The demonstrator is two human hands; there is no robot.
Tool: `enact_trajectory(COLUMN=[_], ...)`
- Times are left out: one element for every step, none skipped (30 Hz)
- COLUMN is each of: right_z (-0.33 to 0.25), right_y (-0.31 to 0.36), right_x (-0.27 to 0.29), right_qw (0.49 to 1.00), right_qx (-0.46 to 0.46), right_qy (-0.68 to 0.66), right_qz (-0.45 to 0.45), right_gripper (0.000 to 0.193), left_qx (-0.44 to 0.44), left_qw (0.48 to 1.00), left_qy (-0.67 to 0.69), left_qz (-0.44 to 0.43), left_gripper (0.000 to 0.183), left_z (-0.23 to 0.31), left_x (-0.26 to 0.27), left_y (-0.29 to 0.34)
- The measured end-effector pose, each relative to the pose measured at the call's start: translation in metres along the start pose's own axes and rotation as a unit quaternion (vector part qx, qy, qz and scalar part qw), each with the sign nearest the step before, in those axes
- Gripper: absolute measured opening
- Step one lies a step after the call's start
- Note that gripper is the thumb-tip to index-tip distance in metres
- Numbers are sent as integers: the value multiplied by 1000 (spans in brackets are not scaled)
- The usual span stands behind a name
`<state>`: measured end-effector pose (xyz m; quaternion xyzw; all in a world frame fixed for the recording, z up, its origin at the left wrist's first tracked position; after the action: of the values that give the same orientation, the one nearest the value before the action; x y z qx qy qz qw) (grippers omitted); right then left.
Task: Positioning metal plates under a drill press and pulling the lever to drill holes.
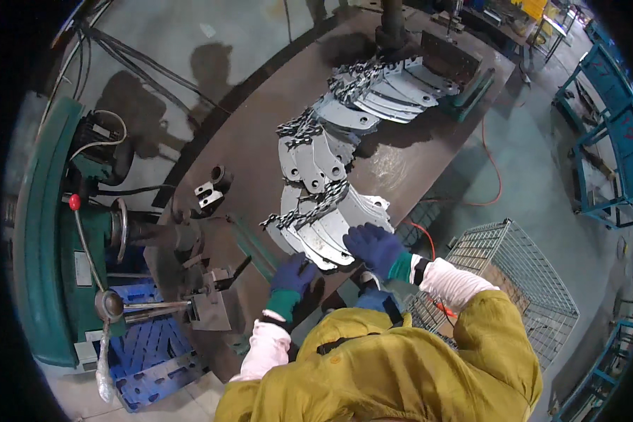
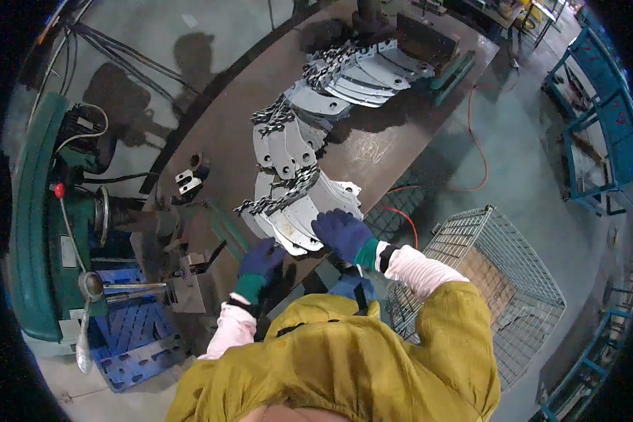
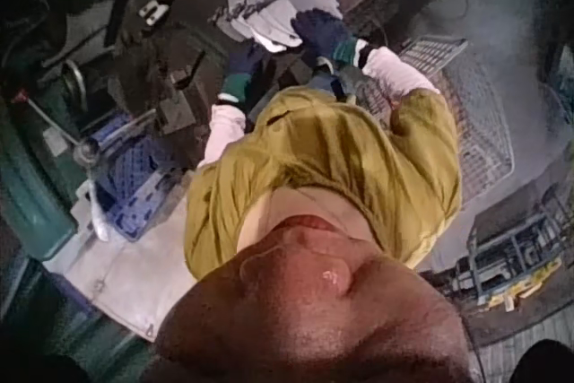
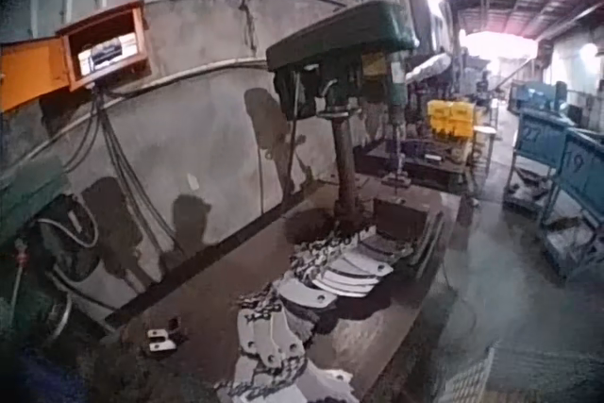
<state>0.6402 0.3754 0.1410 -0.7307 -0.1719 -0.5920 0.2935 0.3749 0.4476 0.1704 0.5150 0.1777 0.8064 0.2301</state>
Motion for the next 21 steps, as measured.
enact_trajectory(right_z=[-2,-6,-7,-8,-3,3,5,8,21,30,33,29,19,11,4,-4,-17,-31,-48,-68,-88], right_y=[-5,-9,-12,-16,-24,-29,-41,-50,-62,-70,-79,-90,-102,-111,-119,-128,-139,-152,-167,-181,-192], right_x=[8,18,30,36,41,47,71,83,80,77,82,92,102,104,103,102,105,103,104,105,106], right_qw=[1000,1000,999,999,994,995,993,989,989,987,963,928,883,888,891,893,917,910,901,890,911], right_qx=[-14,2,19,38,51,18,-12,-46,-60,-77,-110,-137,-142,-107,-73,-38,96,143,190,237,189], right_qy=[-22,-21,-19,-19,-87,-101,-116,-132,-136,-130,-219,-308,-415,-424,-432,-440,-374,-371,-368,-365,-357], right_qz=[-13,-19,-25,-29,35,12,-14,-40,6,56,109,159,170,144,118,92,98,113,126,139,82], right_gripper=[58,53,49,45,39,36,34,31,27,25,26,26,27,28,30,32,41,43,46,48,45], left_qx=[15,22,29,38,-44,-79,-108,-137,-149,-94,-41,14,-11,-35,-59,-83,-66,-49,-32,-63,-95], left_qw=[999,998,995,990,991,991,989,985,985,989,984,970,971,965,958,949,962,970,973,965,956], left_qy=[4,44,85,125,126,97,68,34,-2,75,153,231,193,189,182,174,188,203,219,244,267], left_qz=[-34,-44,-53,-60,8,39,71,98,88,83,77,75,140,176,212,248,186,122,58,69,81], left_gripper=[63,63,63,63,60,59,59,59,62,63,65,67,70,69,69,68,66,63,61,58,55], left_z=[4,1,-2,-7,-14,-23,-33,-42,-48,-42,-27,-23,-36,-43,-48,-53,-53,-53,-59,-74,-94], left_x=[8,12,13,14,12,9,7,6,10,19,32,41,41,43,46,50,61,75,82,83,80], left_y=[9,18,26,36,43,48,53,58,63,69,80,89,90,93,98,102,109,120,132,143,154])
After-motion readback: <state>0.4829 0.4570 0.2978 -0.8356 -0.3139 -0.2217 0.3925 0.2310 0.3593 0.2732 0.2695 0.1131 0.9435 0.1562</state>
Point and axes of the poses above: each hand's wrist, its own y-axis away from the middle knuckle, its own x-axis out of the back of the hand, z = x × y, the point moved 1 cm from there along -y, towards the middle knuckle, and after that the axes turned 14 degrees about x, right-handed, at the moved point
